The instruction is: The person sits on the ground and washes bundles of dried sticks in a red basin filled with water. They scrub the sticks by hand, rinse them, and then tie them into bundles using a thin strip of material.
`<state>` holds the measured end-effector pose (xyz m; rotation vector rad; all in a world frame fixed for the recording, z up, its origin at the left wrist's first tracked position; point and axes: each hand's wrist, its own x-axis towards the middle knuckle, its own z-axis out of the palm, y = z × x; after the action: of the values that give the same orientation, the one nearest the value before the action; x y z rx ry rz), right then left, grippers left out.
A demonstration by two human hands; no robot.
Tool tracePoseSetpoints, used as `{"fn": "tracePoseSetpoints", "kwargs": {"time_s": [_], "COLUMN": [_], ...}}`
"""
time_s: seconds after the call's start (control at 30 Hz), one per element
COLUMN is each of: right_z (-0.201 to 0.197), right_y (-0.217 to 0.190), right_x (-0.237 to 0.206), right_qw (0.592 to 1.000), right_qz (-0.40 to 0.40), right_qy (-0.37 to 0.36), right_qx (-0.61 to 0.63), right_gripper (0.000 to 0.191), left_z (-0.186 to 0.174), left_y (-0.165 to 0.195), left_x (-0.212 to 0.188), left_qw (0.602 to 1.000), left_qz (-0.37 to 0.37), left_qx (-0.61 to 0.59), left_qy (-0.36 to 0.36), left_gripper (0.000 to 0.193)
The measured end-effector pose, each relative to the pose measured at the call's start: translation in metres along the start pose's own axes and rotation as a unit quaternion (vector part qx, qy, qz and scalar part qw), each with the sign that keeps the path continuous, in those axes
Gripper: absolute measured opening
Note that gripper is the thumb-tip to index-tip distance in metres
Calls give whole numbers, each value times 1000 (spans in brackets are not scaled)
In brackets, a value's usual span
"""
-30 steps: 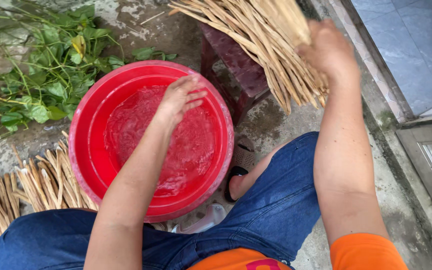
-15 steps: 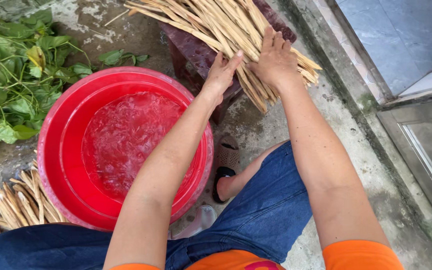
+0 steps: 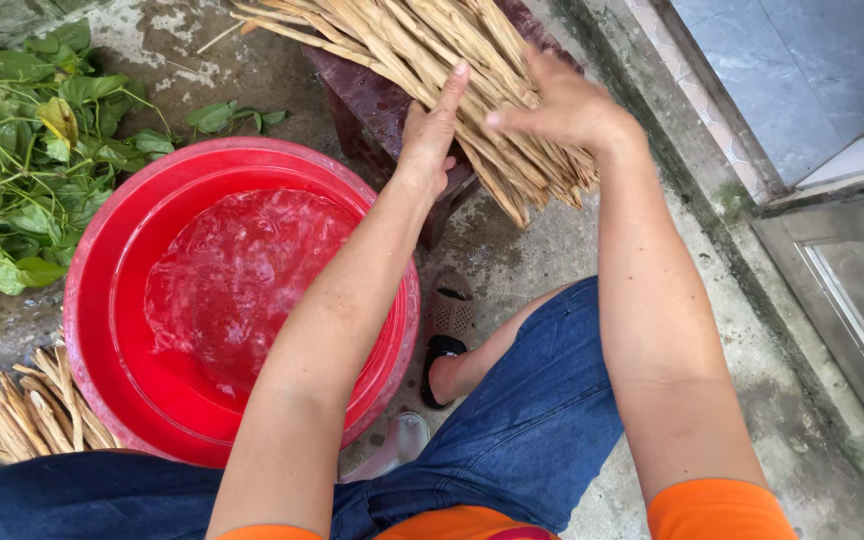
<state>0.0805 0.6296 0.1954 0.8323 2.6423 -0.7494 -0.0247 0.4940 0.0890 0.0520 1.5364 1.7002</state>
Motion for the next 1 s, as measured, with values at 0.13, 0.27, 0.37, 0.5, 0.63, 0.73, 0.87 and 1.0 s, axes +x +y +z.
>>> {"fn": "tracePoseSetpoints", "kwargs": {"time_s": [0.13,0.27,0.37,0.5,0.63,0.73,0.87,1.0], "right_z": [-6,8,20,23,22,29,37,26], "right_y": [16,13,11,17,25,25,15,-5], "right_x": [29,62,70,67,65,65,67,68], "right_qw": [987,984,980,988,953,916,909,882], "right_qz": [7,40,81,-49,-78,-114,-152,-307], "right_qy": [90,60,-7,-42,-99,-147,-136,-40], "right_qx": [134,163,181,140,275,354,364,356], "right_gripper": [123,121,122,115,117,116,119,115], "left_z": [-8,-8,-4,1,-2,-12,-35,-49], "left_y": [2,0,-1,-5,-13,-14,3,43], "left_x": [9,15,17,23,32,34,26,12], "left_qw": [999,996,996,993,994,985,984,982], "left_qz": [-20,-12,-10,15,14,29,2,103], "left_qx": [-39,-80,-74,-100,-103,-158,-127,-50], "left_qy": [-4,-36,-39,-56,-32,-62,-125,-153], "left_gripper": [138,136,134,133,133,133,130,121]}}
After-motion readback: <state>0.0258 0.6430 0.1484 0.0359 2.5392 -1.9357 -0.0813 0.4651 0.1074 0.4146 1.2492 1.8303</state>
